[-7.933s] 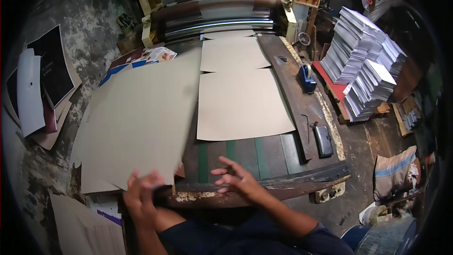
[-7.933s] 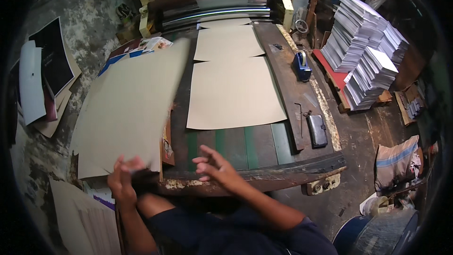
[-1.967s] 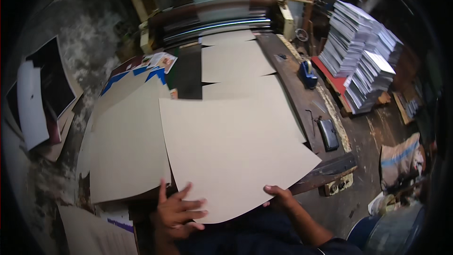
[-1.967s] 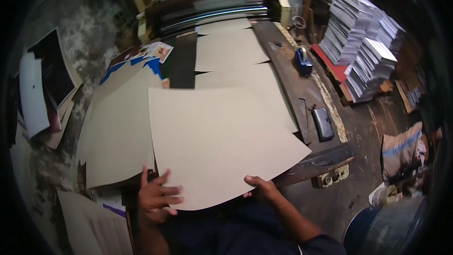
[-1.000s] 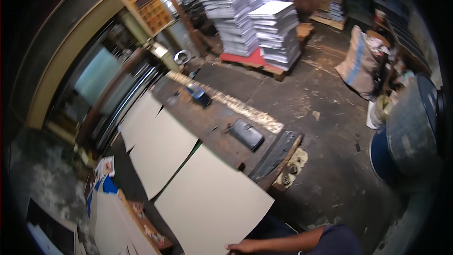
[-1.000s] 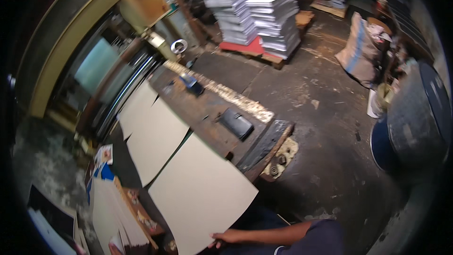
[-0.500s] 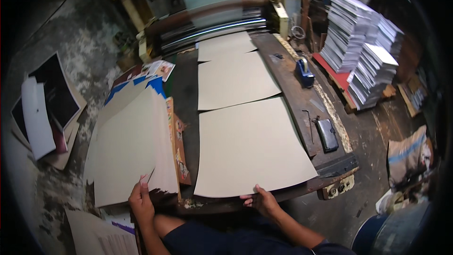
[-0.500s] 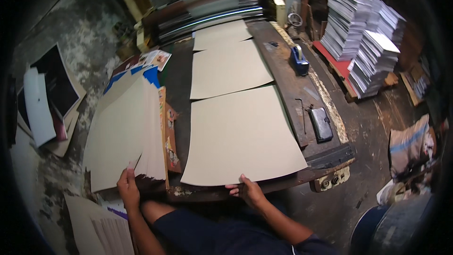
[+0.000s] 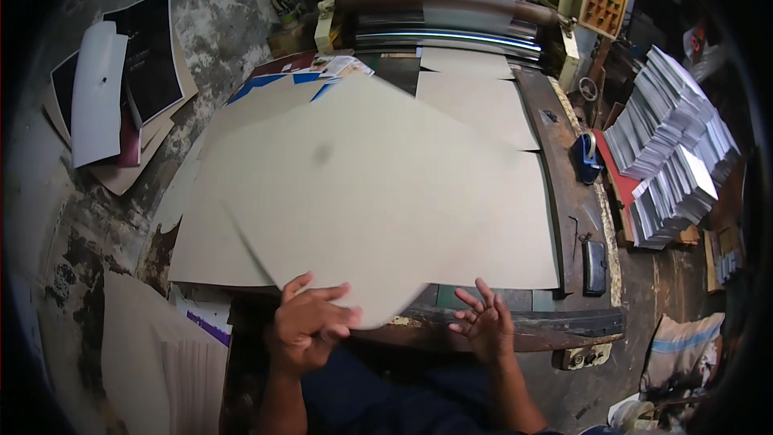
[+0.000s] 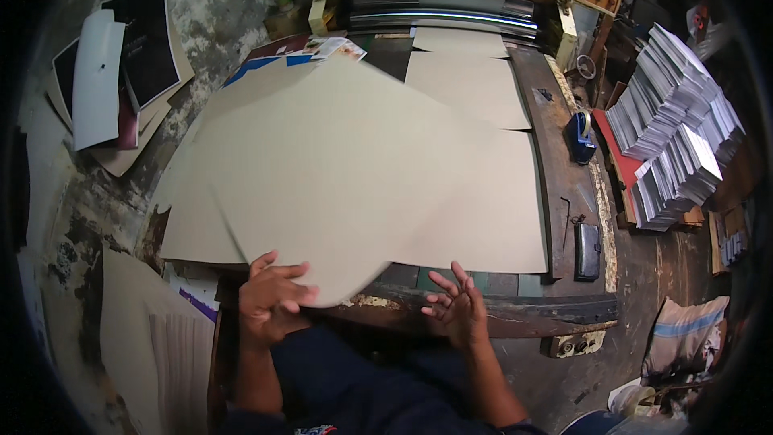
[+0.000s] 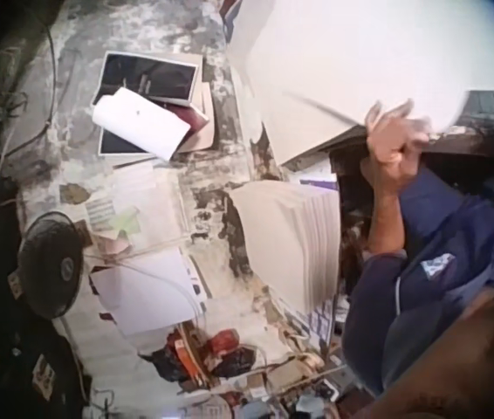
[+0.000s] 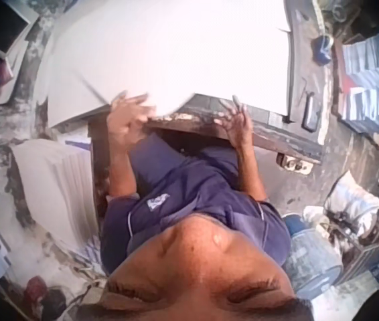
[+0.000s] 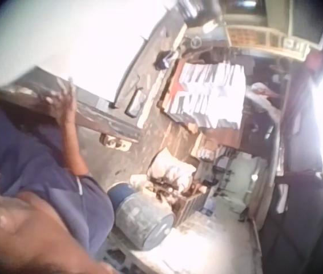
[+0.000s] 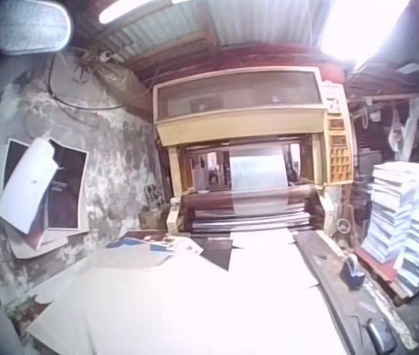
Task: The person places sheets of paper onto the feed of a printing or processing machine, aligning them by hand before they are pulled through.
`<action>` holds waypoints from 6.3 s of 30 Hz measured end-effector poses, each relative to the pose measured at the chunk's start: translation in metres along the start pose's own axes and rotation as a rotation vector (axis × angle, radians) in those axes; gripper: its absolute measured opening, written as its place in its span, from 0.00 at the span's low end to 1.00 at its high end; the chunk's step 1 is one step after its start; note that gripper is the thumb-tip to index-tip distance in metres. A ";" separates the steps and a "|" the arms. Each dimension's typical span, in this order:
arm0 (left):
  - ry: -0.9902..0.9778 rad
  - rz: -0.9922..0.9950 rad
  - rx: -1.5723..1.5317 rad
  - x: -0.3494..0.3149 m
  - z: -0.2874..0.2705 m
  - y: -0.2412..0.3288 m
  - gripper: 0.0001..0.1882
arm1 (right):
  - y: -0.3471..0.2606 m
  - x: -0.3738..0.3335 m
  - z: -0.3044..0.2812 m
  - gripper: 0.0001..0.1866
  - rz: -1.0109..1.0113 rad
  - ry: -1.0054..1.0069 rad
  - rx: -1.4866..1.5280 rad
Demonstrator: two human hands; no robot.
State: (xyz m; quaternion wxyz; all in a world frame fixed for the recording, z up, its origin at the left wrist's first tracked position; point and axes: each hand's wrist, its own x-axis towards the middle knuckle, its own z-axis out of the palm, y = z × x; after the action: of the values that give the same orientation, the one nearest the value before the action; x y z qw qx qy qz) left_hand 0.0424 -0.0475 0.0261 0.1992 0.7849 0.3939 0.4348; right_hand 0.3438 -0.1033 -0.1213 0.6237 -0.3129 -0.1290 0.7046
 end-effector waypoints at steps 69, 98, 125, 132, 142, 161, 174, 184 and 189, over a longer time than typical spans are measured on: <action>-0.235 0.200 0.098 0.002 0.006 -0.004 0.15 | -0.012 -0.027 -0.019 0.22 -0.018 0.043 -0.187; -0.027 -0.134 0.231 0.022 -0.015 -0.050 0.21 | 0.046 -0.079 -0.040 0.26 0.184 0.191 -0.109; -0.035 0.168 -0.157 0.013 -0.005 0.000 0.15 | -0.005 -0.027 -0.004 0.33 -0.181 0.032 -0.187; -0.467 0.268 -0.227 0.005 0.004 0.015 0.15 | -0.008 -0.043 -0.001 0.22 0.038 0.046 -0.286; -0.137 0.020 0.128 0.022 -0.019 -0.052 0.28 | 0.046 -0.092 -0.051 0.20 0.253 0.156 -0.253; 0.086 -0.422 -0.235 0.021 -0.014 -0.063 0.16 | 0.056 -0.087 -0.043 0.24 0.212 0.126 -0.195; 0.294 -0.366 0.133 0.008 0.014 -0.075 0.17 | 0.063 -0.006 -0.050 0.21 0.001 0.242 -0.025; 0.818 -0.415 -0.045 0.001 0.006 -0.056 0.22 | 0.050 -0.020 -0.039 0.31 -0.100 0.352 -0.009; 0.232 -0.068 -0.063 0.000 0.014 0.007 0.19 | 0.014 -0.026 -0.014 0.30 -0.058 0.050 -0.085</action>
State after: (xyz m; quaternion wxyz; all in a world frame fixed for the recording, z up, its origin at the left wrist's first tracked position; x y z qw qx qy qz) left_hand 0.0571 -0.0513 0.0236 0.1914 0.7088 0.4267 0.5280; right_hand 0.3416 -0.1334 -0.1324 0.6331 -0.3529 -0.1521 0.6720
